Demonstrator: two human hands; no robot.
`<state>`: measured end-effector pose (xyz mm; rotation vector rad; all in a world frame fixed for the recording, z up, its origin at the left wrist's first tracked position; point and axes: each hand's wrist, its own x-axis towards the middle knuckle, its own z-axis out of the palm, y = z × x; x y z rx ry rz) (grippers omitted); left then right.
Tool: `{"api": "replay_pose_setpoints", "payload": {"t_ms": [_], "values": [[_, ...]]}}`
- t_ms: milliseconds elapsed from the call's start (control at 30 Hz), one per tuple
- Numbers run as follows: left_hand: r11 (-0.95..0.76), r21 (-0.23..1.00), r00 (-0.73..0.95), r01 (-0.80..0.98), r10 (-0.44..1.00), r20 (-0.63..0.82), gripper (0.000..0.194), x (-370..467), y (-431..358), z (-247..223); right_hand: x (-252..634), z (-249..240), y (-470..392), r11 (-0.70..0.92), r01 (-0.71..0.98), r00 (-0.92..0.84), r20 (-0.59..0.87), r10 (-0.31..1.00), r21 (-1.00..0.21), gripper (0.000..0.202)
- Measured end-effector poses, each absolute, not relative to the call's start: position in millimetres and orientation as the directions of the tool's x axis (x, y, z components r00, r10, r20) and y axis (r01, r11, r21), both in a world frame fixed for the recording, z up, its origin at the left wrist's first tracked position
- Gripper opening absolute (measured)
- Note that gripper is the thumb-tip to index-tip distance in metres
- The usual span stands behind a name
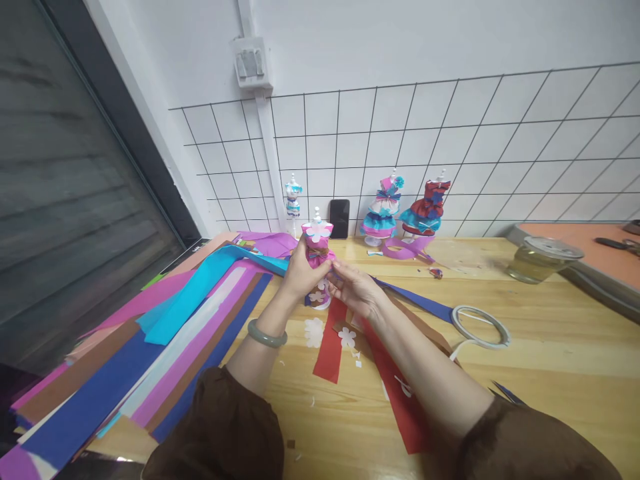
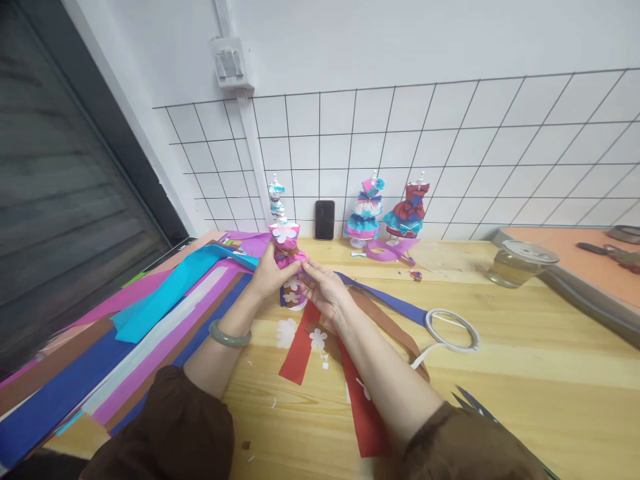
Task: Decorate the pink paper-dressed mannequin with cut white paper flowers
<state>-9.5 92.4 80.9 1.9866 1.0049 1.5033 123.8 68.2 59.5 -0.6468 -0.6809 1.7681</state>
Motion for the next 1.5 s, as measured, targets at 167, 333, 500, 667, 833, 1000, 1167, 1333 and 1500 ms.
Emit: {"api": "replay_pose_setpoints", "payload": {"t_ms": [167, 333, 500, 667, 833, 1000, 1167, 1333, 1500], "values": [[-0.628, 0.734, 0.146, 0.26, 0.777, 0.613, 0.037, -10.5, 95.3, 78.0, 119.6, 59.4, 71.7, -0.278, -0.675, -0.274, -0.118, 0.954, -0.683, 0.01], [-0.631, 0.764, 0.19, 0.137, 0.774, 0.604, 0.042, -12.4, 96.1, 81.0, 119.4, 56.9, 73.9, -0.272, -0.692, -0.269, -0.111, 0.957, -0.668, 0.011], [-0.597, 0.802, 0.203, -0.013, 0.784, 0.587, 0.061, -13.8, 95.7, 84.5, 121.6, 50.1, 77.7, -0.236, -0.701, -0.246, -0.082, 0.966, -0.673, 0.014], [-0.586, 0.81, 0.182, -0.017, 0.795, 0.579, 0.064, -14.9, 97.1, 83.2, 121.9, 47.7, 78.5, -0.197, -0.716, -0.243, -0.025, 0.97, -0.669, 0.019], [-0.576, 0.817, 0.17, -0.039, 0.801, 0.573, 0.068, -16.0, 98.8, 83.5, 121.7, 51.6, 74.0, -0.183, -0.707, -0.265, 0.016, 0.964, -0.683, 0.032], [-0.562, 0.823, 0.186, -0.081, 0.803, 0.566, 0.072, -17.1, 99.2, 84.0, 122.4, 51.4, 73.5, -0.205, -0.726, -0.292, 0.025, 0.956, -0.656, 0.025], [-0.564, 0.822, 0.231, -0.076, 0.792, 0.564, 0.071, -17.9, 98.1, 83.6, 124.1, 48.8, 76.1, -0.223, -0.758, -0.277, -0.008, 0.961, -0.613, 0.017], [-0.569, 0.819, 0.259, -0.066, 0.783, 0.565, 0.061, -18.4, 96.9, 83.5, 124.3, 48.4, 77.2, -0.213, -0.756, -0.281, 0.014, 0.96, -0.619, 0.015], [-0.58, 0.813, 0.257, -0.057, 0.778, 0.573, 0.072, -19.8, 99.1, 80.9, 122.1, 48.4, 77.0, -0.21, -0.763, -0.259, -0.008, 0.966, -0.611, 0.013]]}}
